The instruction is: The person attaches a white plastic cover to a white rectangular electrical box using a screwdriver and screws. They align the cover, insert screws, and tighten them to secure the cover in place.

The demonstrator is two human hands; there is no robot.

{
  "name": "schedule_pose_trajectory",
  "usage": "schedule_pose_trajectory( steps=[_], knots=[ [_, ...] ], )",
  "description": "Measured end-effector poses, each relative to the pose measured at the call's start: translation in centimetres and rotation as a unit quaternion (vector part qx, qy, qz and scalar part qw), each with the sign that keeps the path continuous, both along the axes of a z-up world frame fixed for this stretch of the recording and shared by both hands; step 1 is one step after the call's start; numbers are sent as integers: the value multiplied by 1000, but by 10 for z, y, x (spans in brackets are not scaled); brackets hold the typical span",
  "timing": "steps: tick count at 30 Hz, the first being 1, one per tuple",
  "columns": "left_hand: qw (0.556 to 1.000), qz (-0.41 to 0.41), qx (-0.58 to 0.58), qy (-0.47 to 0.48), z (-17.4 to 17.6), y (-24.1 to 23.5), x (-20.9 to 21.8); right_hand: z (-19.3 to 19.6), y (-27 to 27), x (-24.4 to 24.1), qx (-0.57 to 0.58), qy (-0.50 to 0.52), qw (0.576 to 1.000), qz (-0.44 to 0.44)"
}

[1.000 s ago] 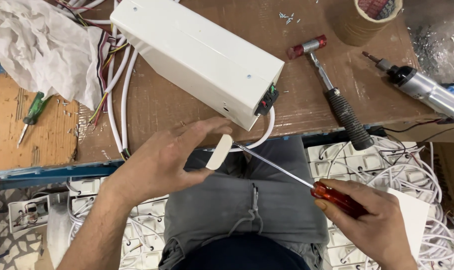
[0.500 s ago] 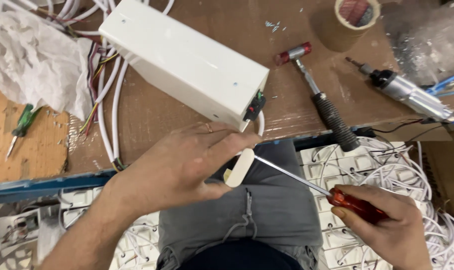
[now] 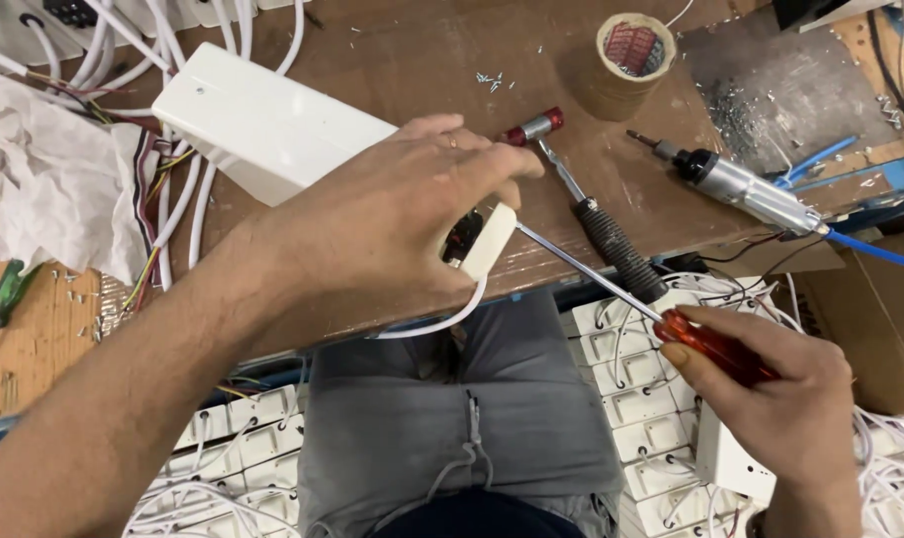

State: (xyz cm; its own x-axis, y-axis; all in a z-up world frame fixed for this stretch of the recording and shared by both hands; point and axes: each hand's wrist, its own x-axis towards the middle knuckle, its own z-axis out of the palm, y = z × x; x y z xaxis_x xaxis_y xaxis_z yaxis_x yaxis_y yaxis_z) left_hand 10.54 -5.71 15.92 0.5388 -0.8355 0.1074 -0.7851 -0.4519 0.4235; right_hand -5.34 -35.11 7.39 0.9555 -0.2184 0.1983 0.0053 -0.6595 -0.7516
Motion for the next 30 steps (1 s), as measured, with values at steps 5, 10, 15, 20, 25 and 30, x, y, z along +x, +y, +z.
schedule_pose_trajectory(
  steps=[5, 10, 15, 20, 25, 30],
  knots=[
    [999, -6, 17, -28, -20, 1, 20, 0, -1, 14, 2, -2, 1000, 31],
    [1000, -6, 25, -14, -10, 3, 13, 4, -3, 22, -16, 15, 999, 35],
    [999, -23, 2, -37, -14, 8, 14, 8, 0, 28, -13, 44, 999, 28],
    [999, -31, -1, -34, -19, 10, 19, 5, -3, 30, -26, 31, 998, 46],
    [993, -1, 50, -108, -34, 36, 35, 4, 0, 29, -23, 38, 998, 49],
    [988, -1, 29, -149, -27, 53, 36, 9, 3, 21, -33, 63, 996, 58]
  ],
)
